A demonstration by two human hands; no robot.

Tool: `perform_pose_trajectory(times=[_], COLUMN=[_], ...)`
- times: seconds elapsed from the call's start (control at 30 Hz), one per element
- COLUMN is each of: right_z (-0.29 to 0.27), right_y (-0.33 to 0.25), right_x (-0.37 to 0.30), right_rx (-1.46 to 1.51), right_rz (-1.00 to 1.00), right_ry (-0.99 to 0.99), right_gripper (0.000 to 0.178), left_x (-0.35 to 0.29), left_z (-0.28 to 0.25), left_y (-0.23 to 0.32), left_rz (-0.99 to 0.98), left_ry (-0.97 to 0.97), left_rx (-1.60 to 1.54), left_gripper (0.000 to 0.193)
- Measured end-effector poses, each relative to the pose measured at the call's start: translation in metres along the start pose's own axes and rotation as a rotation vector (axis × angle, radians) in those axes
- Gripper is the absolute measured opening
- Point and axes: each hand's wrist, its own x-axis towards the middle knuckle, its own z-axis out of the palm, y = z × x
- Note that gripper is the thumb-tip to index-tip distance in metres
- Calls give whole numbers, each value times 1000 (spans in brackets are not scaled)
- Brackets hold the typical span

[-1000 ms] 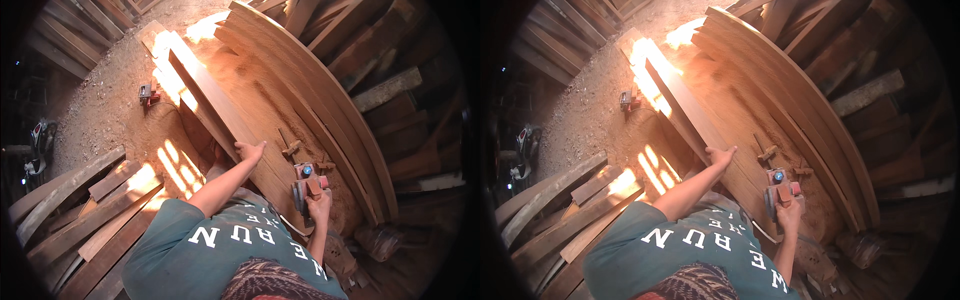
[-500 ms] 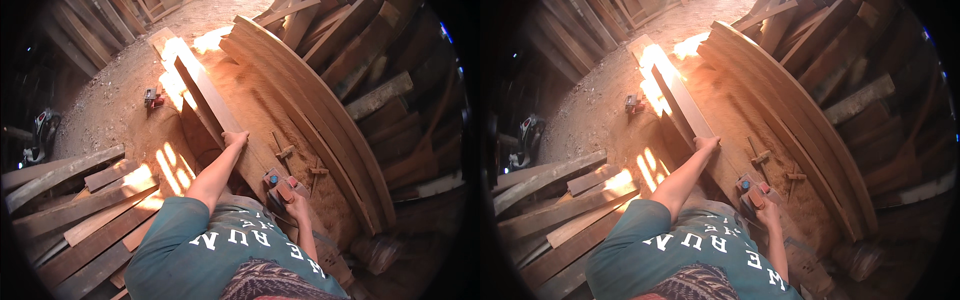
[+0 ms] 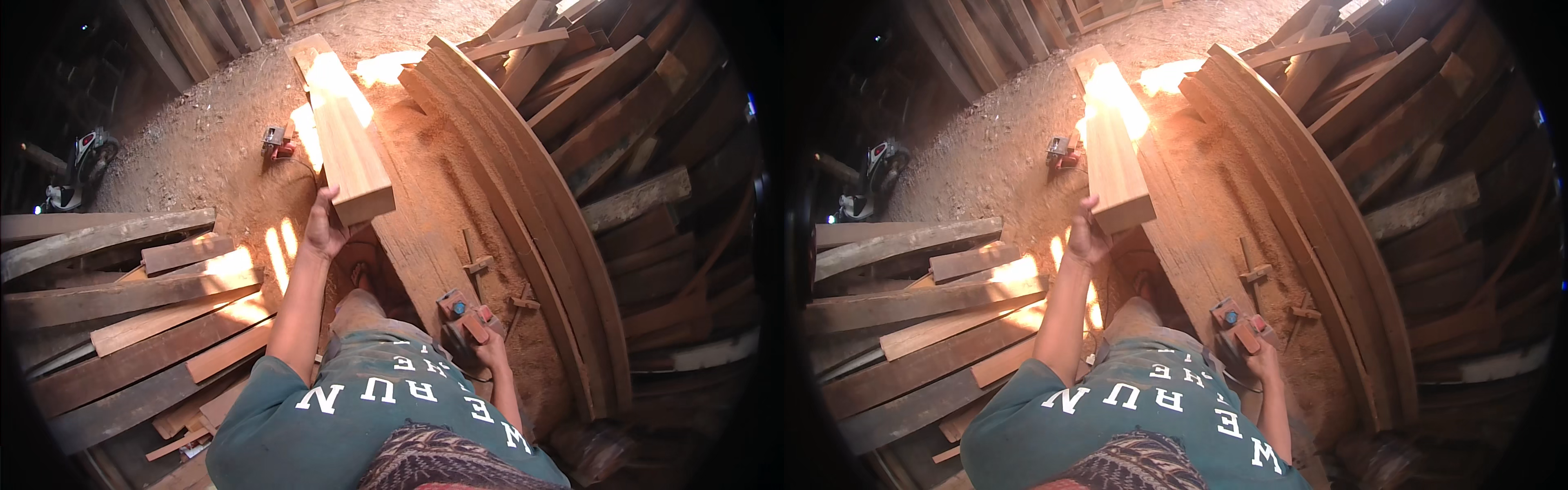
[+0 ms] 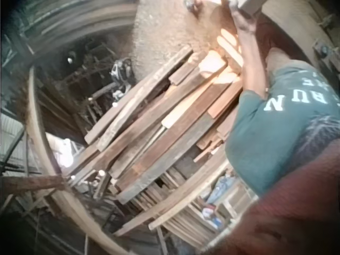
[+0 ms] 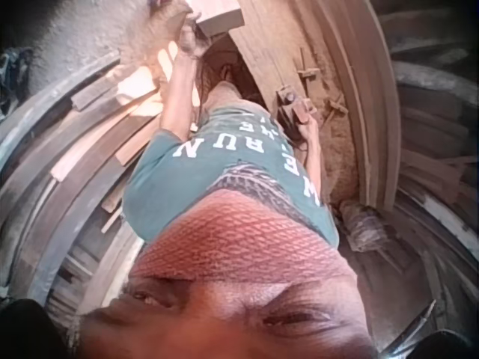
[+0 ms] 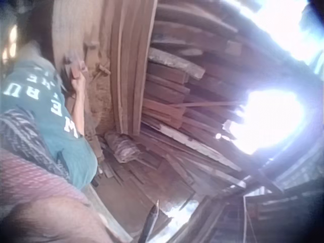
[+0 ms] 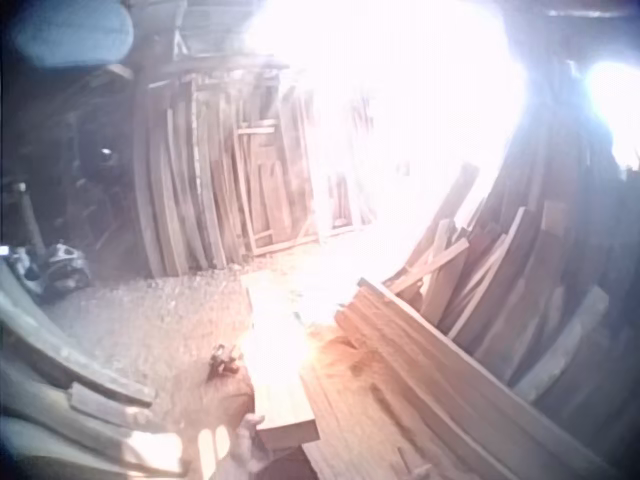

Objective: The person uses a circular saw to cut a wooden plank into smaller pieces and then uses an electric sander to smooth the surfaces of the cut wood. The person handles the wood pieces one at a time, inspecting them after sanding.

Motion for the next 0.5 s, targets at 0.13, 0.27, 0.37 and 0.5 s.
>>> perform_pose_trajectory(times=[0.13, 0.27, 0.37, 0.5], right_z=[1, 1, 4, 3], right_y=[-2, -5, -6, -6], right_x=[3, -1, -3, -5], right_rx=[-8, -81, -155, -161], right_rz=[-25, -9, -6, 3], right_ry=[-12, -22, -20, -35], right_gripper=[30, 29, 29, 29], left_x=[6, 13, 19, 23], left_z=[26, 41, 45, 44], left_y=[37, 69, 82, 87], left_rz=[112, 170, 184, 194], left_ry=[52, 62, 24, 24], left_rx=[-22, -22, -25, -57], left_gripper=[83, 84, 80, 73])
